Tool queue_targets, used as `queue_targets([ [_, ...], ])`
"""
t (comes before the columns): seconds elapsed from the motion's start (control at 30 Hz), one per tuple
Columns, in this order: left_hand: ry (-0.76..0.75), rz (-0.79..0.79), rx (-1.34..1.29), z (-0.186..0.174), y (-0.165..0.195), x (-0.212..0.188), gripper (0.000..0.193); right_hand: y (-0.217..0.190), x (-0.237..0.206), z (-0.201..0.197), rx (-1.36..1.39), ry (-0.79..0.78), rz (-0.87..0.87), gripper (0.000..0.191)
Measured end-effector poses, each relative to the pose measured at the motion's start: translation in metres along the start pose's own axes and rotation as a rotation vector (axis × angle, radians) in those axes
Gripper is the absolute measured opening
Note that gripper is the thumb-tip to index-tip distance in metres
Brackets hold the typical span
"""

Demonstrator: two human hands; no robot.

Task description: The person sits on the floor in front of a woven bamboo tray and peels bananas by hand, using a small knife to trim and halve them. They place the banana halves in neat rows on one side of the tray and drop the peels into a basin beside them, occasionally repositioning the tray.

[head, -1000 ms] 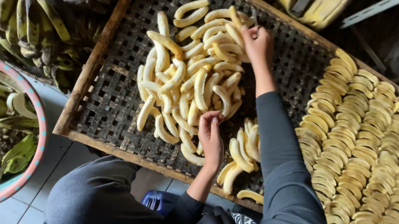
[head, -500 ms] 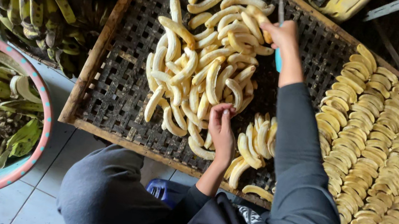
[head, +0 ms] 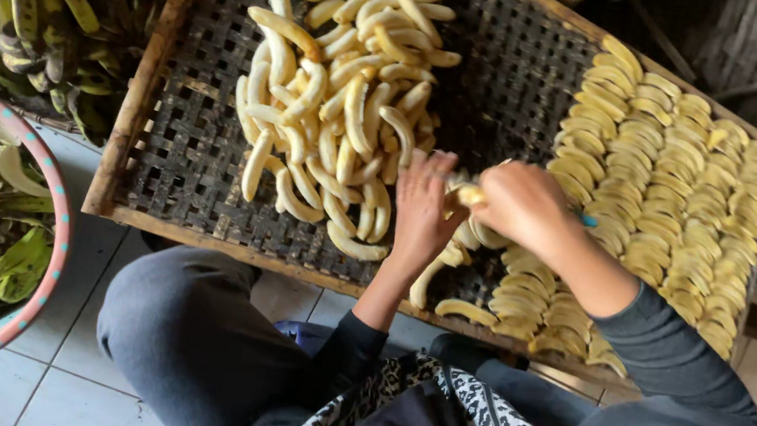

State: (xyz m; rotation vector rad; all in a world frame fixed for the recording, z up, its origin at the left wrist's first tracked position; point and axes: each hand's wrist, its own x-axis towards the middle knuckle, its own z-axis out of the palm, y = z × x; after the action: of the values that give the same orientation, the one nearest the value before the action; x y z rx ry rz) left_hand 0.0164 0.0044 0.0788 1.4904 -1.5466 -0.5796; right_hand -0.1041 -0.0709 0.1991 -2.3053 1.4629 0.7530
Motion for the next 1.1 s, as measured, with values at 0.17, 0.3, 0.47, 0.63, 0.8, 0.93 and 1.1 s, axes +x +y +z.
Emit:
queue_targets([
  [0.17,-0.226,0.015,-0.445,0.007,0.028,-0.028,0.076,-0.001,-0.069,-0.007,0.146,0.271,-0.156,0.028],
  [0.3,-0.004,-0.065,-0.775,0.005,0.06,-0.041,0.071,0.02,-0.109,0.028,0.737,0.831,-0.12,0.028],
  [0.47,0.042,-0.292,-1.089,-0.006,0.066,-0.043,0.058,-0.017,-0.107,0.122,1.297,0.791,0.155,0.021],
  [0.63,0.093,-0.024,-1.03,-0.018,0.073,-0.051,0.07,-0.055,-0.103,0.164,1.617,0.778,-0.109,0.027],
  [0.8,0.017,0.092,-1.209,-0.04,0.089,-0.045,0.075,-0.058,-0.105,0.152,1.532,0.807,-0.032,0.023],
  [0.93,-0.013,0.225,-0.947,-0.057,0.095,-0.046,0.063,-0.052,-0.116,0.153,1.636,0.666,-0.081,0.02],
  [1.1,0.011,0.219,-1.079,-0.066,0.098,-0.05,0.041,-0.057,-0.136,0.165,2.091,0.347,-0.233,0.021],
])
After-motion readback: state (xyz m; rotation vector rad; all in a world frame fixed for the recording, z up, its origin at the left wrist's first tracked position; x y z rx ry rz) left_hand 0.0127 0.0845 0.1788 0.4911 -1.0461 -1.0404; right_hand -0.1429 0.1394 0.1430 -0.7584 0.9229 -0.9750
